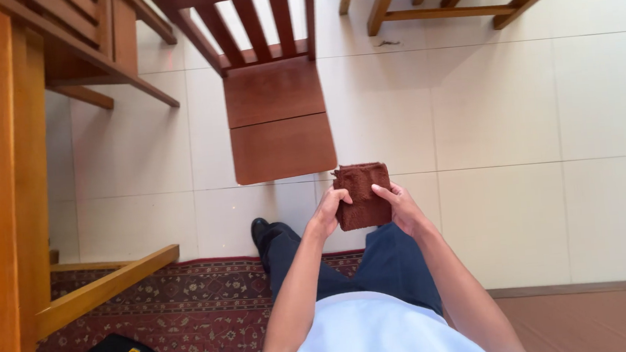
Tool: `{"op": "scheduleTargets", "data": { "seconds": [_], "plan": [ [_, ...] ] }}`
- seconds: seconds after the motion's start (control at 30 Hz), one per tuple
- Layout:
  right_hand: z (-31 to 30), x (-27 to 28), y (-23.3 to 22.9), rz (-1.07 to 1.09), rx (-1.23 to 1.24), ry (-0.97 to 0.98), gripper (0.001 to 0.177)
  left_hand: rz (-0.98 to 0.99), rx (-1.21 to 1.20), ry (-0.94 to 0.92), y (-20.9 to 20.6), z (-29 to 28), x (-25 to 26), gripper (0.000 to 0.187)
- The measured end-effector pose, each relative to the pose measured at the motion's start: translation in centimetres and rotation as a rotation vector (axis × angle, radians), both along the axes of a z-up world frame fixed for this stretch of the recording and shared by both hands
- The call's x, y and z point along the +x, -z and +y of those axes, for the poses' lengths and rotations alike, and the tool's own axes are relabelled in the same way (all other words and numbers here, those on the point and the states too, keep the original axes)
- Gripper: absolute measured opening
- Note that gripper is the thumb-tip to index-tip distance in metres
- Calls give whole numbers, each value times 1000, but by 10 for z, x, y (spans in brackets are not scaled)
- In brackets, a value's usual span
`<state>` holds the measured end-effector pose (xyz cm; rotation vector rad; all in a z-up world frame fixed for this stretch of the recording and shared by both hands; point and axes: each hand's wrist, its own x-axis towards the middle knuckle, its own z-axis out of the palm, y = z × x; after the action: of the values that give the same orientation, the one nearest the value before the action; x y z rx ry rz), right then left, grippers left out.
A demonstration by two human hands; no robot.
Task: Wiping the seats and backrests of wooden chairs with a cloth in a restaurant.
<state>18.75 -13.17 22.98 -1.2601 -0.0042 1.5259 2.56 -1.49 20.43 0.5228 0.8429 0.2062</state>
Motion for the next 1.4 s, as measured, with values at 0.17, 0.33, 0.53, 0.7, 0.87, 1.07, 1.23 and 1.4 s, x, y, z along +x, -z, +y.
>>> {"op": "scheduleTargets", "data": {
  "seconds": [0.17, 0.33, 0.53, 0.7, 0.87, 1.07, 1.23, 1.4],
  "plan": [
    [-27, 49, -19, -177, 49, 77, 37, 48, 196, 13, -81, -23, 62, 44],
    [-51, 106, -64, -194, 47, 112, 36, 69, 396, -86, -90, -57, 119, 46],
    [-68, 149, -121, -195, 39, 118, 34, 74, 549, -162, -138, -81, 164, 37],
    [-61, 162, -147, -180, 48, 107, 36, 128, 622, -166, -160, -75, 178, 37],
    [-36, 167, -150, -185, 70, 127, 36, 116, 552, -141, -179, -47, 185, 37],
    [-8, 173, -168, -173, 85, 194, 36, 101, 614, -87, -202, -14, 196, 37],
    [10, 183, -177, -184, 123, 253, 36, 54, 551, -23, -225, 12, 208, 39],
    [21, 190, -170, -201, 155, 276, 35, 71, 562, 54, -223, 26, 213, 48]
  ]
}}
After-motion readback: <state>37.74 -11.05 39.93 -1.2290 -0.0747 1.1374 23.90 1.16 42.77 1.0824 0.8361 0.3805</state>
